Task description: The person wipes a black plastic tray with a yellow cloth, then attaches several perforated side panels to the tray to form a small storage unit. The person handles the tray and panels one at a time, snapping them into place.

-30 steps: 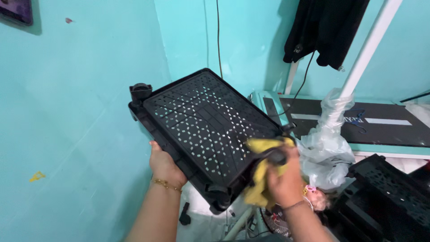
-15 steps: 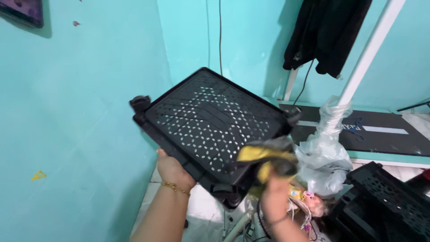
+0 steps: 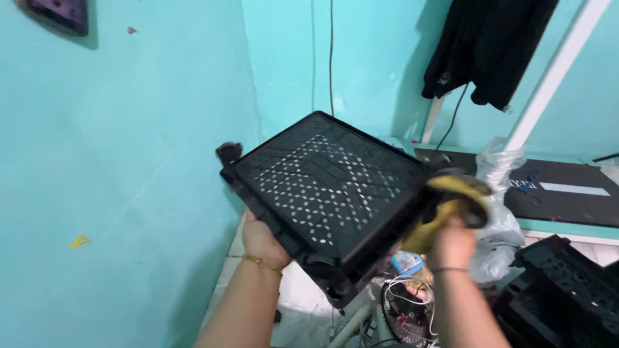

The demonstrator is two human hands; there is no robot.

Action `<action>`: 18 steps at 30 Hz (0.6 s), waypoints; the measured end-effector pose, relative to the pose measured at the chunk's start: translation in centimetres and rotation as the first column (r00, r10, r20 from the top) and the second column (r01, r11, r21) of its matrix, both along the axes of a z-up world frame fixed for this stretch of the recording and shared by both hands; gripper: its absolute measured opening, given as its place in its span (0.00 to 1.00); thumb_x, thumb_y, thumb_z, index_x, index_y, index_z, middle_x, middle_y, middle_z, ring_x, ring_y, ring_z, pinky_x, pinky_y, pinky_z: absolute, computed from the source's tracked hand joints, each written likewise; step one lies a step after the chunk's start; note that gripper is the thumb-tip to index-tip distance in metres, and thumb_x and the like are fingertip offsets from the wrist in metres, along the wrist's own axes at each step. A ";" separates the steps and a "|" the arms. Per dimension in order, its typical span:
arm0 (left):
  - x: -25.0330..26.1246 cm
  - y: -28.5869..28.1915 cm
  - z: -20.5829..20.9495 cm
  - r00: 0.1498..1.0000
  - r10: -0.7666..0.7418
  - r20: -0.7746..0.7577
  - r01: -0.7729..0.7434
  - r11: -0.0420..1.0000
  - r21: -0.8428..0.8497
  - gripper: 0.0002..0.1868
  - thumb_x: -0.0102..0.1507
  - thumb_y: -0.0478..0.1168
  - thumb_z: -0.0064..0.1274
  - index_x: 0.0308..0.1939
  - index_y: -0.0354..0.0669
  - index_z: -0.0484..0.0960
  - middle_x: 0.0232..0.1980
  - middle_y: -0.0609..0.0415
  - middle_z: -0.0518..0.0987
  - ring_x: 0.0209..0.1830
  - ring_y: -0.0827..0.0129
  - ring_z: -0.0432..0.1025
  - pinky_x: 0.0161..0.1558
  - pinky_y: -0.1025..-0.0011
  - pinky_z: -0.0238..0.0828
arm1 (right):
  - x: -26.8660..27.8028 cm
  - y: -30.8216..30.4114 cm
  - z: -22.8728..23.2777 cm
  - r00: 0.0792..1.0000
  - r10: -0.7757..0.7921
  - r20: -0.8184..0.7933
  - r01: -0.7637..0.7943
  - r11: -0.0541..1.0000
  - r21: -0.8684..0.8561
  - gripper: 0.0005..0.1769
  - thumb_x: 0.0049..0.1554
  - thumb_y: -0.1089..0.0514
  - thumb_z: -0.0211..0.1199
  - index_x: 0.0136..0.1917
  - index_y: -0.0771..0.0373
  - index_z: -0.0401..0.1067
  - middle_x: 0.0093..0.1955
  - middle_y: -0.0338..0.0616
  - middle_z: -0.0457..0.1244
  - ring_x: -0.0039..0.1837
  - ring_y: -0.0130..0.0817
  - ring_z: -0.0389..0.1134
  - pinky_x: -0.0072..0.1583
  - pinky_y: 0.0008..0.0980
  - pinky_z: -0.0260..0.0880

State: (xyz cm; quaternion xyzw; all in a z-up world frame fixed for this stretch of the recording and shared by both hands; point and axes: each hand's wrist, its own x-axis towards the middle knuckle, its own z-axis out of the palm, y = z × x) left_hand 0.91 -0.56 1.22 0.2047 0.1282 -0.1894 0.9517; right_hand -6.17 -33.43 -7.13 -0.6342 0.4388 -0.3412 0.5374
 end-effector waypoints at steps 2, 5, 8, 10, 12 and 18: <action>-0.1 -0.1 0.3 0.993 0.019 -0.113 -0.007 0.995 0.104 0.39 0.69 0.67 0.18 0.62 0.48 0.77 0.60 0.49 0.81 0.57 0.53 0.75 0.62 0.48 0.69 | -1.6 -1.6 0.9 0.965 0.027 0.260 -0.085 0.973 0.215 0.21 0.67 0.47 0.53 0.59 0.69 0.70 0.54 0.51 0.67 0.55 0.47 0.70 0.56 0.46 0.71; 0.3 -0.7 0.0 0.997 0.015 0.082 -0.023 0.995 0.102 0.39 0.67 0.70 0.25 0.61 0.46 0.77 0.58 0.51 0.81 0.54 0.56 0.76 0.60 0.52 0.72 | -4.9 -0.5 2.2 0.638 0.148 0.756 -0.430 0.882 0.190 0.20 0.64 0.48 0.50 0.61 0.62 0.72 0.56 0.44 0.69 0.55 0.39 0.72 0.55 0.41 0.74; 0.4 -2.2 -1.4 0.946 -0.156 0.284 0.046 0.933 0.356 0.35 0.70 0.66 0.38 0.63 0.42 0.76 0.58 0.47 0.80 0.51 0.58 0.76 0.57 0.53 0.72 | -6.1 1.6 3.9 0.582 0.392 0.713 -0.557 0.831 -0.002 0.21 0.63 0.48 0.49 0.61 0.64 0.71 0.55 0.42 0.70 0.53 0.36 0.72 0.54 0.37 0.73; -0.1 -3.2 -2.5 0.937 -0.281 0.208 0.077 0.746 0.661 0.31 0.66 0.63 0.44 0.64 0.48 0.72 0.59 0.51 0.79 0.50 0.60 0.76 0.54 0.54 0.72 | -5.0 3.1 5.4 0.729 0.523 0.442 -0.510 0.845 -0.160 0.22 0.66 0.49 0.51 0.60 0.70 0.71 0.50 0.47 0.68 0.47 0.39 0.69 0.48 0.37 0.69; -0.2 -3.9 -3.2 0.929 -0.336 0.156 0.101 0.635 0.766 0.30 0.65 0.60 0.49 0.65 0.49 0.70 0.59 0.52 0.78 0.50 0.63 0.76 0.53 0.56 0.74 | -2.9 6.4 6.0 0.841 0.446 -0.306 -0.528 0.801 -0.283 0.20 0.68 0.51 0.57 0.53 0.74 0.75 0.41 0.65 0.70 0.43 0.53 0.70 0.46 0.46 0.70; 1.0 -3.2 -5.4 0.960 -0.193 0.201 0.095 0.905 0.415 0.27 0.66 0.53 0.44 0.67 0.50 0.70 0.59 0.53 0.80 0.52 0.66 0.78 0.50 0.63 0.77 | -2.2 16.0 6.4 0.685 0.444 -0.578 -0.662 0.047 -0.748 0.46 0.41 0.63 0.66 0.74 0.50 0.64 0.64 0.50 0.62 0.61 0.48 0.62 0.56 0.47 0.64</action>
